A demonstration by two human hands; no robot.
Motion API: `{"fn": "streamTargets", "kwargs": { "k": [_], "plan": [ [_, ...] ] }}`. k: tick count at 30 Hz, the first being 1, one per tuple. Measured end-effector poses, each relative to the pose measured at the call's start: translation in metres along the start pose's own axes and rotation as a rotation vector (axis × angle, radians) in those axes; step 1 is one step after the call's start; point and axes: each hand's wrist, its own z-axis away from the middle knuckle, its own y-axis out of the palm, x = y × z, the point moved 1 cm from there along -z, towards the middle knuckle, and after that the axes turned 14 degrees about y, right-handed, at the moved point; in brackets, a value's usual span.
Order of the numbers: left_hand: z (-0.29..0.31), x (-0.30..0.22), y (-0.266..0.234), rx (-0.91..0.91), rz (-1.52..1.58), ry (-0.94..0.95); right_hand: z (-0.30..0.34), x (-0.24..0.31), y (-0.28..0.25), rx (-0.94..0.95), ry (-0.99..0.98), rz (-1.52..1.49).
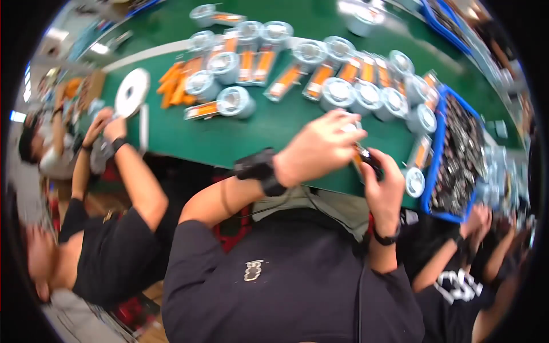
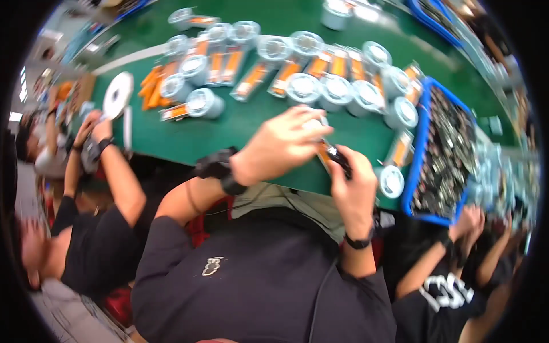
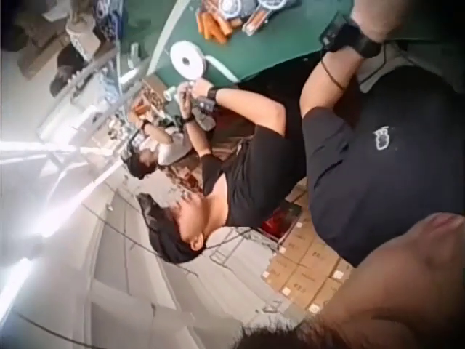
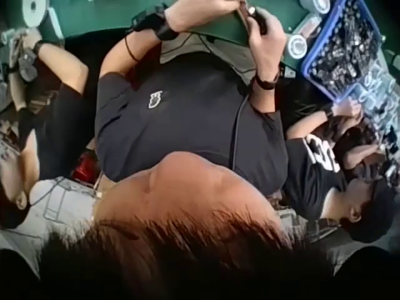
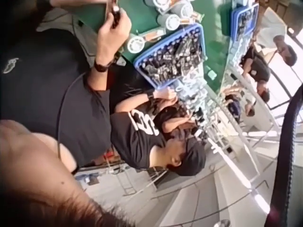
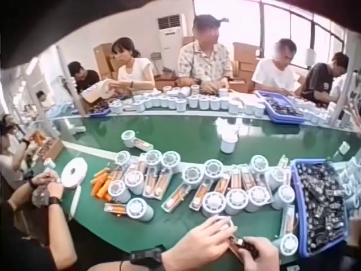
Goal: The person assembles handheld fans by connecting wires from a battery and motor to a circuit board before fitting it into the housing. Once the board is secured, the person places the unit back on the table and repeats the process with another fan.
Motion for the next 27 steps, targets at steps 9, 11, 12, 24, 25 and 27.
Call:
{"fn": "streamTargets", "kwargs": {
  "k": [9,11,12,24,25,27],
  "plan": [
    [0.006,0.005,0.023,-0.060,0.133,0.062,-0.001,-0.008,0.000,-0.121,-0.121,0.017],
    [0.007,0.005,0.022,-0.067,0.101,0.064,-0.004,-0.008,0.004,-0.079,-0.089,-0.026],
    [0.007,0.005,0.023,-0.083,0.090,0.082,-0.004,-0.009,0.004,-0.055,-0.042,-0.055],
    [-0.007,-0.017,0.038,-0.136,-0.106,-0.037,-0.006,-0.049,-0.004,0.075,0.036,-0.130],
    [-0.013,-0.022,0.036,-0.140,-0.197,-0.040,-0.004,-0.052,-0.005,0.066,0.076,-0.151],
    [-0.007,-0.023,0.037,-0.110,-0.214,-0.042,-0.002,-0.051,-0.001,0.077,0.081,-0.184]
  ]
}}
